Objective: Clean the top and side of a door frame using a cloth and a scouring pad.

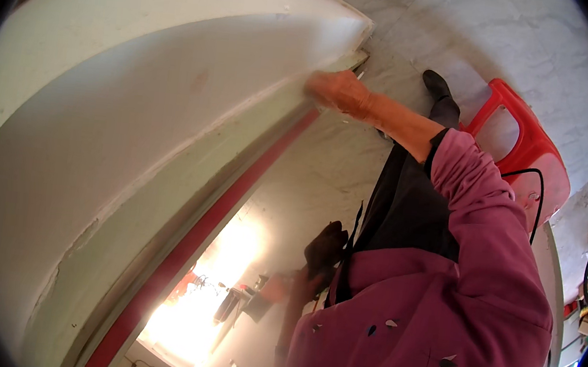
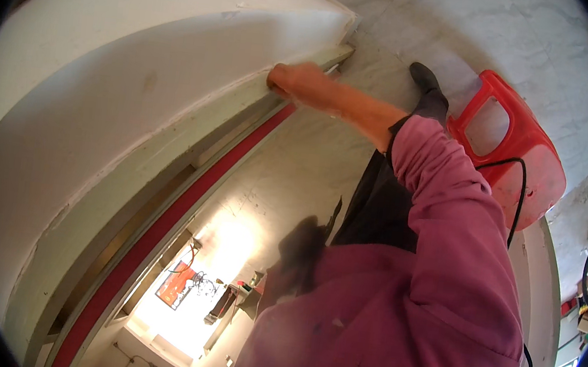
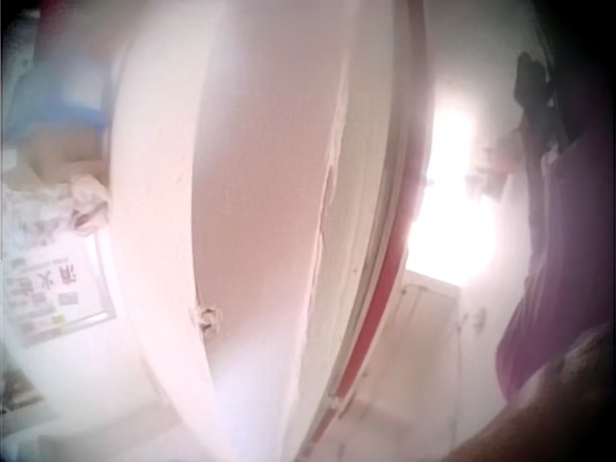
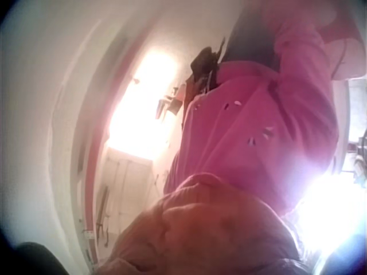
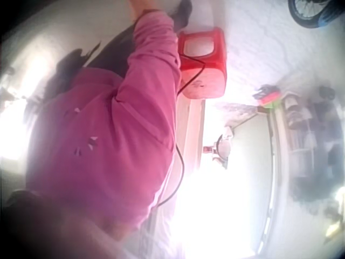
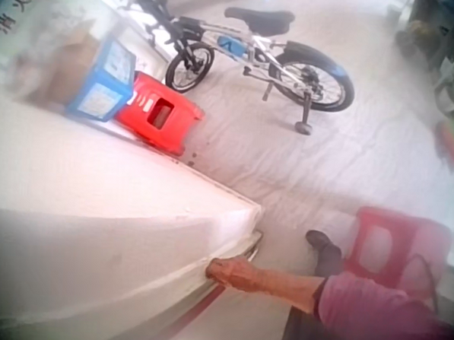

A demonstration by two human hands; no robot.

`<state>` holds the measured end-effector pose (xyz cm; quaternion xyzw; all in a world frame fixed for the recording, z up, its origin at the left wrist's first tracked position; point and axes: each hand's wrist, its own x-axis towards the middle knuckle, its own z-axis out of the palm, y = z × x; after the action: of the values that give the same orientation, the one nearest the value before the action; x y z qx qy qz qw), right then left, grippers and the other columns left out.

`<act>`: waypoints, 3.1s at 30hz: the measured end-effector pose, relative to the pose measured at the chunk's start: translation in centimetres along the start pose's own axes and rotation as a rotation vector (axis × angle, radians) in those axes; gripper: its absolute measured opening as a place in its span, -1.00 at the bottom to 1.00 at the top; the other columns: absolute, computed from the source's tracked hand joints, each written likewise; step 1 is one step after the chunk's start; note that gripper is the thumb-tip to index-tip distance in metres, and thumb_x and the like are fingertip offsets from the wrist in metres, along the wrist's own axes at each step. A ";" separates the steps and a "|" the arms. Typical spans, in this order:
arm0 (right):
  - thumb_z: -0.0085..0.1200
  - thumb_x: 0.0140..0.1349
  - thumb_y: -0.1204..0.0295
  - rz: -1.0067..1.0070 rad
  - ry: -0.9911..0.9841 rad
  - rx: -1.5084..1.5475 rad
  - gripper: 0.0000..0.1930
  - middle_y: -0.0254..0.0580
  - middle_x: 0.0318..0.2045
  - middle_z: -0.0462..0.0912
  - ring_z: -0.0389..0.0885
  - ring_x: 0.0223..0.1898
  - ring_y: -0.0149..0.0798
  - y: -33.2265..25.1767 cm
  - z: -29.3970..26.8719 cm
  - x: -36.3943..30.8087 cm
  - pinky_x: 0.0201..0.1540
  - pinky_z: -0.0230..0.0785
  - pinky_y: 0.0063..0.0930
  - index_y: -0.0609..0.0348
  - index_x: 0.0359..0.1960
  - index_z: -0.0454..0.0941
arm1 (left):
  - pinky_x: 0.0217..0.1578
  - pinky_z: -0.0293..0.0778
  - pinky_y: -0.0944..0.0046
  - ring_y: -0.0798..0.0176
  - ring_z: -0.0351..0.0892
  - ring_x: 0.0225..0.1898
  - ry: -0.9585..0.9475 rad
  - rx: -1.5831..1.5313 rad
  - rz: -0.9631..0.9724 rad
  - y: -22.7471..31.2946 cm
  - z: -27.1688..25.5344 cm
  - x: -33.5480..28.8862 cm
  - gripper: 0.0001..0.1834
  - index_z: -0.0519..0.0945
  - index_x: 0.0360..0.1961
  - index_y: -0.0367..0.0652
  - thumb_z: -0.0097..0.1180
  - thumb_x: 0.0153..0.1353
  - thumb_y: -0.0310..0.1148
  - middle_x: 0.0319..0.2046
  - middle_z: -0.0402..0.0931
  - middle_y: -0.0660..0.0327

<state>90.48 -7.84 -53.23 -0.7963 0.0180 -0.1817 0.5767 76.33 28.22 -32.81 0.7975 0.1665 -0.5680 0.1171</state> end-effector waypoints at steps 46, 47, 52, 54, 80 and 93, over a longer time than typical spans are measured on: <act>-0.06 0.08 0.12 0.878 0.138 0.544 -0.65 -0.21 -0.65 0.46 0.42 -0.68 -0.35 -3.6 1.9 0.3 -0.60 0.26 -0.46 0.22 -0.49 0.41 | -0.31 0.40 0.17 0.09 0.53 -0.29 0.067 0.136 0.216 0.7 0.7 1.0 -0.62 0.44 -0.18 -0.23 0.09 -0.06 -0.31 -0.36 0.52 0.01; -0.03 0.06 0.16 0.781 0.213 0.406 -0.68 -0.18 -0.65 0.46 0.43 -0.69 -0.32 -3.2 2.4 0.4 -0.61 0.26 -0.46 0.23 -0.51 0.41 | -0.30 0.40 0.17 0.10 0.53 -0.29 0.066 0.157 0.222 1.1 0.6 0.9 -0.62 0.44 -0.18 -0.23 0.09 -0.06 -0.31 -0.36 0.52 0.01; 0.01 0.01 0.31 0.819 0.230 0.396 -0.78 -0.12 -0.63 0.47 0.43 -0.75 -0.27 -4.2 2.4 0.8 -0.61 0.26 -0.48 0.24 -0.56 0.42 | -0.30 0.41 0.18 0.11 0.53 -0.29 0.099 0.367 0.345 0.8 0.4 0.8 -0.62 0.45 -0.18 -0.23 0.10 -0.07 -0.31 -0.36 0.52 0.02; 0.02 0.01 0.36 0.637 0.313 0.227 -0.80 -0.17 -0.68 0.47 0.41 -0.79 -0.37 -3.8 2.5 0.7 -0.66 0.25 -0.55 0.27 -0.56 0.42 | -0.30 0.40 0.18 0.12 0.53 -0.29 0.034 0.046 0.187 0.9 0.3 1.1 -0.61 0.44 -0.17 -0.23 0.10 -0.07 -0.31 -0.35 0.52 0.03; 0.06 0.06 0.44 0.731 0.197 1.002 -0.82 -0.24 -0.61 0.50 0.37 -0.71 -0.55 -13.7 -7.3 3.2 -0.69 0.22 -0.66 0.28 -0.56 0.37 | -0.34 0.43 0.20 0.19 0.54 -0.37 0.025 0.063 0.183 6.5 0.6 -0.5 -0.63 0.45 -0.18 -0.21 0.06 -0.07 -0.32 -0.40 0.53 0.09; 0.05 0.05 0.51 0.490 0.178 1.060 -0.91 -0.33 -0.55 0.47 0.38 -0.58 -0.55 -14.0 -12.7 1.6 -0.53 0.23 -0.67 0.21 -0.47 0.38 | -0.30 0.42 0.18 0.17 0.54 -0.31 0.066 0.119 0.171 3.8 1.0 0.9 -0.62 0.44 -0.17 -0.20 0.08 -0.06 -0.29 -0.37 0.53 0.08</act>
<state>85.49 -15.09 -36.48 -0.3540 0.1565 -0.0936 0.9173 77.25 24.51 -34.01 0.8325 0.0677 -0.5385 0.1117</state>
